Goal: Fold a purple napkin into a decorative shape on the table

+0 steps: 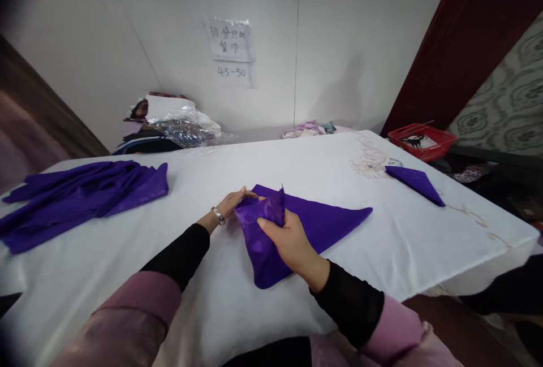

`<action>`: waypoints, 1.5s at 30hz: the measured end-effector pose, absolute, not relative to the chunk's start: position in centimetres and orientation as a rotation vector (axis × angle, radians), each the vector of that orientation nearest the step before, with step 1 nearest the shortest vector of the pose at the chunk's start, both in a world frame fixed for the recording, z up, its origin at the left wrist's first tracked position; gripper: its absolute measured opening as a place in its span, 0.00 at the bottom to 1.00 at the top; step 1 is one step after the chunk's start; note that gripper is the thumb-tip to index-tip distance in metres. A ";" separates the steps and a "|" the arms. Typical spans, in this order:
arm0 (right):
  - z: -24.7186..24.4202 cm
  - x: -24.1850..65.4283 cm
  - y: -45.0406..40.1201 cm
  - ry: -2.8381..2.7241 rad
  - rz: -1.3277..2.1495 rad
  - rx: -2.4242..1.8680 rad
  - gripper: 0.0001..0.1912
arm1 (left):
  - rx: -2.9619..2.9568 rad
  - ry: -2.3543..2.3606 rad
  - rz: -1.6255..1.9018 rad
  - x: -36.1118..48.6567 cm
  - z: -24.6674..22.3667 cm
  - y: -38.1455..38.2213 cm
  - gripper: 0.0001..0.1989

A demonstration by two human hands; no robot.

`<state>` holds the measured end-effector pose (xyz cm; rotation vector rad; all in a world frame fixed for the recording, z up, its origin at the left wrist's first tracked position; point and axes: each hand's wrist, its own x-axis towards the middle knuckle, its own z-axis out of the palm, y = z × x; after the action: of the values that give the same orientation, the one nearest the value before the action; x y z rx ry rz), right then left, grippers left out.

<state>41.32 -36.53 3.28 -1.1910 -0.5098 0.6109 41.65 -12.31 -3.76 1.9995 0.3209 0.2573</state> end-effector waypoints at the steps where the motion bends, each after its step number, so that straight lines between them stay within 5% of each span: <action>1: 3.3 41.8 -36.9 -0.478 0.610 -1.180 0.24 | 2.013 0.310 0.250 42.2 -4.1 -12.3 0.32; 18: 2.2 49.4 -43.5 -0.168 0.271 -1.259 0.31 | 2.161 0.328 0.356 47.0 -5.9 -10.9 0.31; 30: 0.4 52.6 -46.8 -0.091 0.108 -1.321 0.27 | 2.229 0.348 0.343 48.5 -7.1 -9.5 0.18; 45: -3.4 54.8 -48.6 0.017 0.235 -1.285 0.22 | 2.371 0.365 0.364 49.3 -6.6 -9.6 0.18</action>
<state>54.82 -48.59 -3.42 -1.2848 0.0165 0.2349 49.26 -9.61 -6.59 2.3712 0.3651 0.3642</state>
